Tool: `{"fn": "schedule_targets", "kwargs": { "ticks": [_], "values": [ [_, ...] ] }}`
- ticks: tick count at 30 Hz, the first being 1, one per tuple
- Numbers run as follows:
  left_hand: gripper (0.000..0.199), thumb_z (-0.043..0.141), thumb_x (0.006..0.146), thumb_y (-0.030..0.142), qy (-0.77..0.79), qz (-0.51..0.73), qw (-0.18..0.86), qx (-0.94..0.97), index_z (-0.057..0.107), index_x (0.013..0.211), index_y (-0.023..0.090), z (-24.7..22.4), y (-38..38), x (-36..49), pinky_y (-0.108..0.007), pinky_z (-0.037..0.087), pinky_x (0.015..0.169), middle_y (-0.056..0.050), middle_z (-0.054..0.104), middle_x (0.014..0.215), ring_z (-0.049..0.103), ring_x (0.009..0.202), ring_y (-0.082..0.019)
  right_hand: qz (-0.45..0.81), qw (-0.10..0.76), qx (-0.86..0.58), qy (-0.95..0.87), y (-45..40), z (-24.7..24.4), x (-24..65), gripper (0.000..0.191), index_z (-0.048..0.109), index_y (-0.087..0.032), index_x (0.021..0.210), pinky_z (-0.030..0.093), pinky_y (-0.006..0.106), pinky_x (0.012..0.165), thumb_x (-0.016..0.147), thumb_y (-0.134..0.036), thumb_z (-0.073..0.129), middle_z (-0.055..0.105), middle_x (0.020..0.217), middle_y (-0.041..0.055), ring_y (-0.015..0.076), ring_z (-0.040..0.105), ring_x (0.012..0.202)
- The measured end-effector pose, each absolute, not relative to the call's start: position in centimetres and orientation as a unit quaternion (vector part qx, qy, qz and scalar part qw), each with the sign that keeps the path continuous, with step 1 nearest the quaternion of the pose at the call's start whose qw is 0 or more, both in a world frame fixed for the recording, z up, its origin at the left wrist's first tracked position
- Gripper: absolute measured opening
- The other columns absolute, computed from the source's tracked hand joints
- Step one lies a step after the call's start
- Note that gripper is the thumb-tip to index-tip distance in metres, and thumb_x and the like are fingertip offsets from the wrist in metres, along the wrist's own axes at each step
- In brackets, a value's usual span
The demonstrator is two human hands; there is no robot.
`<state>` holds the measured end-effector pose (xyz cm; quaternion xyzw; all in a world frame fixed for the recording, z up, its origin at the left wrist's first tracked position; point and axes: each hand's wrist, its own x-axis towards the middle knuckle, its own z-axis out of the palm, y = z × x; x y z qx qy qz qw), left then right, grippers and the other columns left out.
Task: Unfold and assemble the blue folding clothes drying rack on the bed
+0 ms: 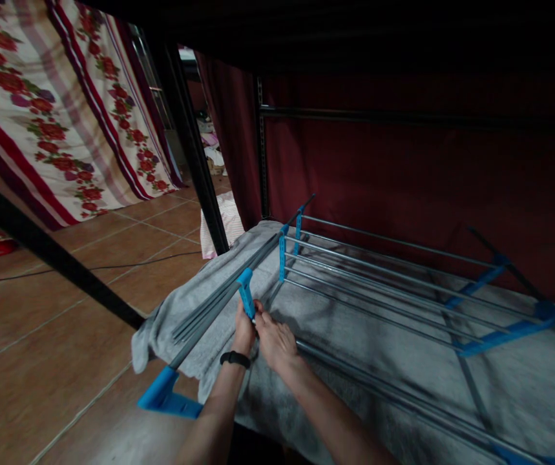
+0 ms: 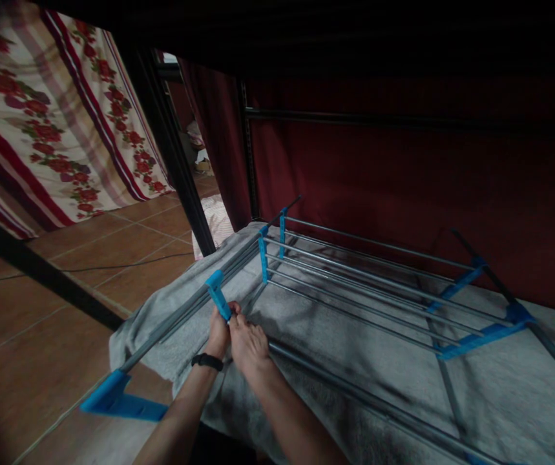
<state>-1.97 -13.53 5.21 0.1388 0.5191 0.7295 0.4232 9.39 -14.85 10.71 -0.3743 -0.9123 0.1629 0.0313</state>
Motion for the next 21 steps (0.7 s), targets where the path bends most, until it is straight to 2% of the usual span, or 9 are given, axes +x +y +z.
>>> {"fn": "schedule_targets", "kwargs": {
  "ticks": [3, 9, 15, 21],
  "values": [
    [0.051, 0.06, 0.079, 0.065, 0.53, 0.737, 0.393, 0.146, 0.06, 0.056, 0.019, 4.6, -13.4, -1.8, -0.025, 0.034, 0.044, 0.001, 0.052, 0.049, 0.043, 0.044, -0.011, 0.181, 0.036, -0.378, -0.907, -14.4, 10.5, 9.7, 0.047, 0.052, -0.021, 0.14, 0.055, 0.045, 0.091, 0.105, -0.015, 0.021, 0.066, 0.134, 0.0108, 0.0271, 0.071, 0.106],
    [0.057, 0.058, 0.079, 0.07, 0.52, 0.747, 0.386, 0.15, 0.06, 0.055, 0.019, 4.4, -13.2, -1.5, -0.027, 0.041, 0.05, -0.001, 0.055, 0.052, 0.049, 0.048, -0.013, 0.184, 0.034, -0.398, -0.898, -14.2, 10.5, 9.4, 0.043, 0.056, -0.02, 0.138, 0.054, 0.037, 0.095, 0.106, -0.017, 0.026, 0.067, 0.136, 0.0088, 0.022, 0.071, 0.109],
    [0.061, 0.057, 0.074, 0.077, 0.522, 0.751, 0.38, 0.139, 0.063, 0.056, 0.019, 4.2, -13.1, -1.5, -0.029, 0.045, 0.054, -0.004, 0.061, 0.054, 0.054, 0.053, -0.016, 0.195, 0.04, -0.399, -0.895, -13.9, 10.4, 9.1, 0.039, 0.058, -0.022, 0.137, 0.053, 0.037, 0.097, 0.106, -0.021, 0.033, 0.068, 0.136, 0.0076, 0.0218, 0.07, 0.112],
    [0.056, 0.056, 0.08, 0.07, 0.531, 0.746, 0.365, 0.167, 0.066, 0.058, 0.019, 4.2, -13.4, -1.2, -0.029, 0.048, 0.059, -0.006, 0.065, 0.06, 0.057, 0.057, -0.017, 0.2, 0.029, -0.398, -0.895, -13.4, 10.1, 8.8, 0.04, 0.057, -0.023, 0.137, 0.054, 0.036, 0.097, 0.105, -0.02, 0.034, 0.07, 0.133, 0.0086, 0.0213, 0.07, 0.114]
  ]
}}
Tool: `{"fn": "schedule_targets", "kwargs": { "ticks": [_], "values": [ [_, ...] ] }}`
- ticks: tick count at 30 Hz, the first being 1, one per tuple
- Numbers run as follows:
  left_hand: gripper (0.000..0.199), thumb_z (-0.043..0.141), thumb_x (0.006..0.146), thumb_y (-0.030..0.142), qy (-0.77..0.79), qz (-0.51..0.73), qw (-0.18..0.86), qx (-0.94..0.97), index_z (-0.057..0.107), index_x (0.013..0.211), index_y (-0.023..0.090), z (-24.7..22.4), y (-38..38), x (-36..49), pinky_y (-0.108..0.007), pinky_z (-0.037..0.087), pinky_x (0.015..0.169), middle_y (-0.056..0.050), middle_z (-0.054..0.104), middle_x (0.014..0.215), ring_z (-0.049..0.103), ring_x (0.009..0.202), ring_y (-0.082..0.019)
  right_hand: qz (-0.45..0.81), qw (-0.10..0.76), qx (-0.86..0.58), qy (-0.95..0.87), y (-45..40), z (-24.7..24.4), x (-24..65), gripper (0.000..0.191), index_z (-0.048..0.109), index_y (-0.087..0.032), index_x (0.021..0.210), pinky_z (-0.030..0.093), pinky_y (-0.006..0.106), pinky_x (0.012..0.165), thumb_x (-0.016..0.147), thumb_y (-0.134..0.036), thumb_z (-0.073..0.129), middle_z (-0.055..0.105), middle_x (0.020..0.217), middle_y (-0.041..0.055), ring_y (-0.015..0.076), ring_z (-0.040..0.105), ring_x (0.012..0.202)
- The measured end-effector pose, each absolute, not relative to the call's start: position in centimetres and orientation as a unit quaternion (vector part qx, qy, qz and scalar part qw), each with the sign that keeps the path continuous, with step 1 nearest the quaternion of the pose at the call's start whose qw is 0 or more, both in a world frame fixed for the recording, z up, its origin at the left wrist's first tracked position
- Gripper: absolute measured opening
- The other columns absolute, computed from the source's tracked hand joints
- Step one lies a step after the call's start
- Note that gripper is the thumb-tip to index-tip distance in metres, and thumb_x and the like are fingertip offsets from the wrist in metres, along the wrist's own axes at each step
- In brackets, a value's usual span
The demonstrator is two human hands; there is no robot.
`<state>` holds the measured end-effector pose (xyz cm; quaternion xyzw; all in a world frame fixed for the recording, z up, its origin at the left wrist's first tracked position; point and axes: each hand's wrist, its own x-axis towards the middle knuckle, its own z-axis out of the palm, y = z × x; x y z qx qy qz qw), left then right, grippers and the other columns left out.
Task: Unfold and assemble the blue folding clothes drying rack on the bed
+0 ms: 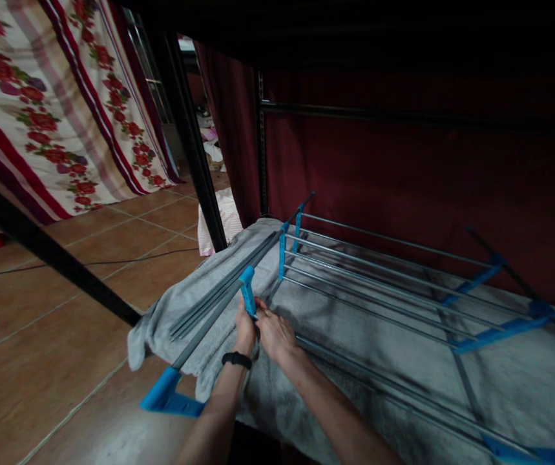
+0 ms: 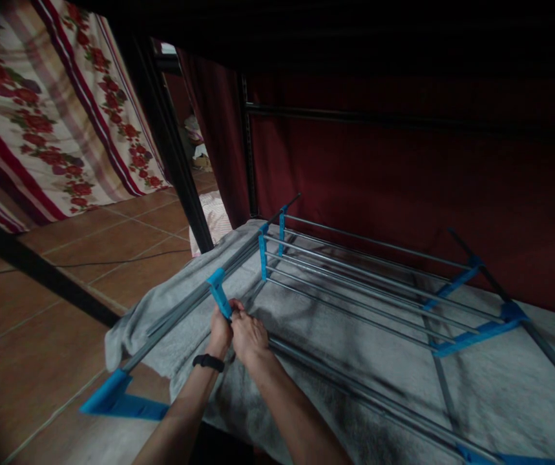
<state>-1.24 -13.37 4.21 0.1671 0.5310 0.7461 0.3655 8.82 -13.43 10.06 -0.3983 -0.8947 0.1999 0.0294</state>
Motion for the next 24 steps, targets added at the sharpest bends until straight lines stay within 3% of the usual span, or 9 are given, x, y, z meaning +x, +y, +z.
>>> {"fn": "schedule_targets", "kwargs": {
  "ticks": [7, 11, 14, 17, 21, 24],
  "values": [
    [0.045, 0.059, 0.083, 0.055, 0.549, 0.739, 0.35, 0.174, 0.065, 0.056, 0.02, 4.7, -13.5, -1.1, -0.028, 0.045, 0.057, -0.004, 0.062, 0.057, 0.054, 0.055, -0.018, 0.2, 0.018, -0.405, -0.892, -13.4, 10.5, 8.6, 0.042, 0.058, -0.021, 0.133, 0.054, 0.035, 0.096, 0.102, -0.013, 0.031, 0.071, 0.13, 0.01, 0.0207, 0.07, 0.113],
    [0.04, 0.06, 0.086, 0.051, 0.553, 0.745, 0.331, 0.172, 0.067, 0.061, 0.02, 5.1, -13.8, -0.9, -0.027, 0.045, 0.059, -0.003, 0.063, 0.06, 0.053, 0.057, -0.016, 0.184, 0.023, -0.397, -0.899, -13.7, 10.8, 8.6, 0.047, 0.054, -0.018, 0.141, 0.054, 0.036, 0.097, 0.102, -0.012, 0.028, 0.068, 0.133, 0.0119, 0.0215, 0.069, 0.114],
    [0.039, 0.058, 0.089, 0.052, 0.554, 0.752, 0.318, 0.163, 0.068, 0.07, 0.02, 5.4, -14.3, -0.7, -0.027, 0.047, 0.065, -0.002, 0.064, 0.066, 0.056, 0.061, -0.016, 0.157, 0.079, -0.393, -0.902, -14.8, 11.0, 9.5, 0.051, 0.043, -0.014, 0.152, 0.05, 0.041, 0.106, 0.102, -0.014, 0.032, 0.064, 0.137, 0.016, 0.0245, 0.063, 0.123],
    [0.042, 0.051, 0.094, 0.057, 0.59, 0.748, 0.245, 0.179, 0.065, 0.079, 0.021, 5.1, -15.3, -0.6, -0.03, 0.048, 0.07, -0.002, 0.063, 0.072, 0.058, 0.068, -0.018, 0.139, 0.156, -0.382, -0.9, -17.1, 10.3, 12.6, 0.055, 0.038, -0.018, 0.157, 0.046, 0.044, 0.114, 0.102, -0.017, 0.037, 0.056, 0.148, 0.0152, 0.0255, 0.054, 0.133],
    [0.032, 0.056, 0.093, 0.051, 0.684, 0.675, 0.066, 0.271, 0.063, 0.105, 0.023, 2.9, -18.2, 0.1, -0.038, 0.047, 0.093, -0.007, 0.065, 0.105, 0.06, 0.104, -0.025, 0.151, 0.218, -0.447, -0.854, -21.5, 6.5, 19.7, 0.054, 0.046, -0.03, 0.152, 0.047, 0.042, 0.115, 0.1, -0.016, 0.038, 0.057, 0.147, 0.0071, 0.0228, 0.054, 0.133],
    [0.033, 0.055, 0.091, 0.047, 0.701, 0.581, 0.023, 0.413, 0.062, 0.115, 0.024, 0.6, -20.8, 0.8, -0.048, 0.046, 0.1, -0.01, 0.063, 0.115, 0.058, 0.113, -0.031, 0.175, 0.31, -0.567, -0.743, -24.4, 2.5, 26.1, 0.05, 0.059, -0.031, 0.137, 0.051, 0.045, 0.11, 0.098, -0.013, 0.034, 0.064, 0.134, 0.0082, 0.0227, 0.059, 0.127]
  ]
}}
